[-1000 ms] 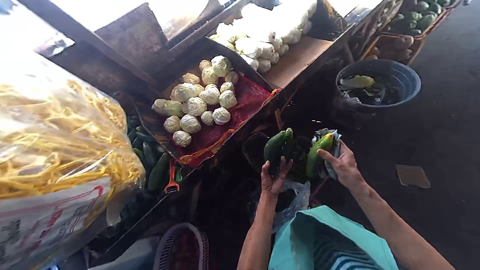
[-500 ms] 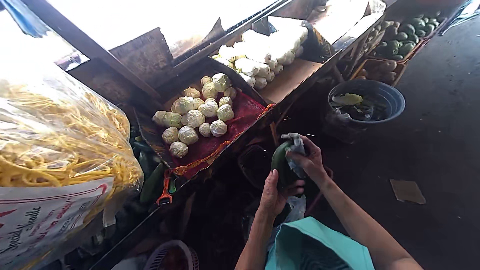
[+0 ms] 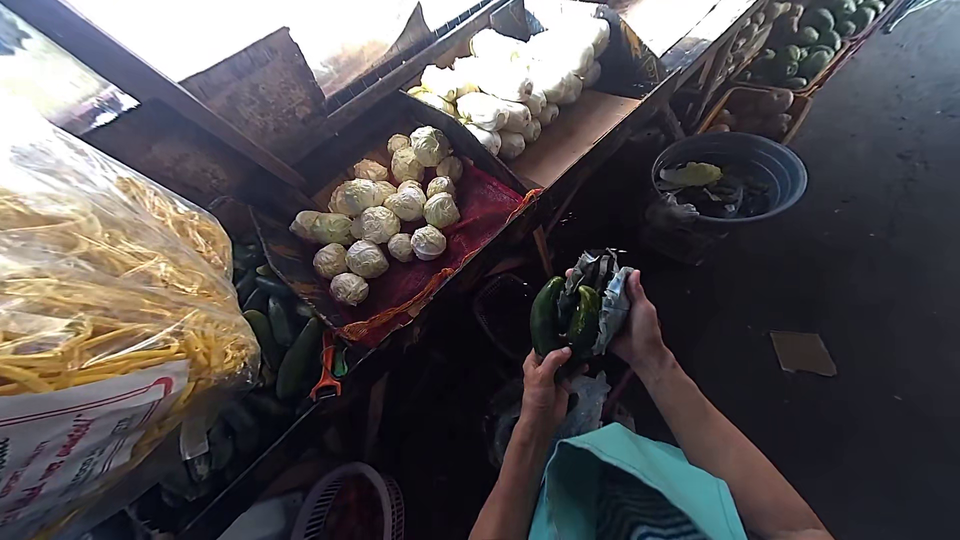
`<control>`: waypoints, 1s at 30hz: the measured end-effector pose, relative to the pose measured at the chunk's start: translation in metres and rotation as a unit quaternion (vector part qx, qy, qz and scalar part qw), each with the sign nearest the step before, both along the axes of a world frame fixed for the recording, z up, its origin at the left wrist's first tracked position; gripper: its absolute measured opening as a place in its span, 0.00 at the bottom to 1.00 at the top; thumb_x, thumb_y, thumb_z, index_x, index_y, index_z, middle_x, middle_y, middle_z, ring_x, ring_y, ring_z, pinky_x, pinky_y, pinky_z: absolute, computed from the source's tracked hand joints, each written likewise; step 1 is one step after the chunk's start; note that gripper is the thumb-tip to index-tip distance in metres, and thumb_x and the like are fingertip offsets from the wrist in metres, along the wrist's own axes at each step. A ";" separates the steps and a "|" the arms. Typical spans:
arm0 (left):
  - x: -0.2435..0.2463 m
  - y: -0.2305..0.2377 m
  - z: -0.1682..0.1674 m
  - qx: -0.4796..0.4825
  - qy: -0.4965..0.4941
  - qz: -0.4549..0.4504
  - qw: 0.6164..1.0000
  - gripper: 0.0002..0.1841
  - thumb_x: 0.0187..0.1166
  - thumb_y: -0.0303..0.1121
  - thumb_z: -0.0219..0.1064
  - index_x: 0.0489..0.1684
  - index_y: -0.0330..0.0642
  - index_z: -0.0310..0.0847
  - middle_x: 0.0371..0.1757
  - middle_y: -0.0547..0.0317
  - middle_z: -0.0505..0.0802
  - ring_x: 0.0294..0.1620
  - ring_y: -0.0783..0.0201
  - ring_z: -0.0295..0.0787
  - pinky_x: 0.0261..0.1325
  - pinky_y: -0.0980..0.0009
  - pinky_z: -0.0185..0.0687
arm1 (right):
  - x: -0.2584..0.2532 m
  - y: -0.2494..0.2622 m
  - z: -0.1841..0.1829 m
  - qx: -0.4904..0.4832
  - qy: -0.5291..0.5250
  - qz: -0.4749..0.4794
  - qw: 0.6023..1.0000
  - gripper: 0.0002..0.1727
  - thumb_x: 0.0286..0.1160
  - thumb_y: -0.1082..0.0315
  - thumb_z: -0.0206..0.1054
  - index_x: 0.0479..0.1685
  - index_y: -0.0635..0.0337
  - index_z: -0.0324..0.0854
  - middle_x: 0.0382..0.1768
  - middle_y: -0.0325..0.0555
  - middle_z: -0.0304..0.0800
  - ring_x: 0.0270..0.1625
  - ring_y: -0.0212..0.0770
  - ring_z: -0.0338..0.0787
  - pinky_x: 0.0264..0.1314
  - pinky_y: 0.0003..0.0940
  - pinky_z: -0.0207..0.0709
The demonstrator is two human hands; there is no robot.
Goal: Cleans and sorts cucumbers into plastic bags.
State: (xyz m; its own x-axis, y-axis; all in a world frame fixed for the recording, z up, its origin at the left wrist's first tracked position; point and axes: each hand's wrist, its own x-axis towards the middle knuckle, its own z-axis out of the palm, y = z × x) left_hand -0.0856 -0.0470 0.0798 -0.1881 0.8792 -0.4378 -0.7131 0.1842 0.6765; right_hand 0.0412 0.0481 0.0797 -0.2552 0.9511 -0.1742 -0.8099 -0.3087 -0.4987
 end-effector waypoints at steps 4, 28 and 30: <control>0.006 -0.004 -0.001 0.017 0.167 0.053 0.984 0.26 0.65 0.19 0.66 0.67 0.26 0.74 0.56 0.42 0.92 0.50 0.56 0.93 0.53 0.61 0.92 | 0.002 -0.009 -0.003 -0.031 -0.009 0.004 0.999 0.36 0.90 0.36 0.29 0.63 0.53 0.75 0.47 0.45 0.93 0.52 0.41 0.94 0.55 0.45 0.90; 0.032 0.001 0.009 0.201 0.418 0.083 0.882 0.26 0.55 0.28 0.78 0.54 0.24 0.82 0.46 0.53 0.95 0.49 0.73 0.93 0.57 0.74 0.90 | -0.016 -0.010 0.004 0.047 -0.258 -0.161 0.951 0.12 0.84 0.74 0.56 0.61 0.67 0.72 0.40 0.38 0.89 0.42 0.26 0.91 0.50 0.25 0.88; 0.044 0.002 0.002 0.300 0.399 0.061 0.865 0.28 0.60 0.31 0.80 0.58 0.23 0.80 0.64 0.42 0.92 0.71 0.61 0.87 0.74 0.67 0.83 | -0.041 0.000 -0.078 0.111 -0.007 -0.174 0.978 0.18 0.84 0.75 0.58 0.69 0.74 0.72 0.52 0.57 0.91 0.51 0.43 0.95 0.56 0.38 0.91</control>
